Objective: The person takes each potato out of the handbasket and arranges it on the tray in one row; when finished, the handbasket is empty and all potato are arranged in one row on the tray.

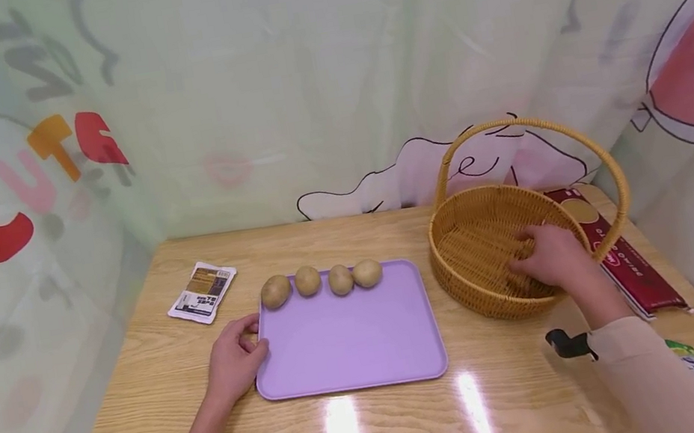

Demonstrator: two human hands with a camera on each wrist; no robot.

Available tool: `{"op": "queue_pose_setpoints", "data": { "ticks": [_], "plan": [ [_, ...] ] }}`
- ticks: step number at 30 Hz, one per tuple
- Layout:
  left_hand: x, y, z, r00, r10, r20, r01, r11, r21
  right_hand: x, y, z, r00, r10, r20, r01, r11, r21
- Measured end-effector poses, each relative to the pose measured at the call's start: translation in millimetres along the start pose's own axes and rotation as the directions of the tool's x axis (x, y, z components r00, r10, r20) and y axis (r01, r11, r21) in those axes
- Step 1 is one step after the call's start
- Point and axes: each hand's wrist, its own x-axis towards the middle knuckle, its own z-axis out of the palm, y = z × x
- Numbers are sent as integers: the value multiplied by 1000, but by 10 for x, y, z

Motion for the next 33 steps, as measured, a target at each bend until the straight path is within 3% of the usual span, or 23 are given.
{"op": "queue_pose_setpoints", "data": {
  "ticks": [4,14,24,33],
  "plan": [
    [-9,-12,17,1000,-1,-1,1,1000,8,-23,13,16,998,39,58,-39,999,-7],
    [-10,-4,9,1000,11,2,-12,1000,16,-36,17,16,992,73,100,-73,997,2],
    [-12,3,11,1000,4,1,-4,1000,12,-39,34,56,999,45,18,-44,998,-36],
    [0,5,5,1000,10,1,-10,1000,8,-19,20,42,999,-17,-37,18,1000,19]
  ]
}}
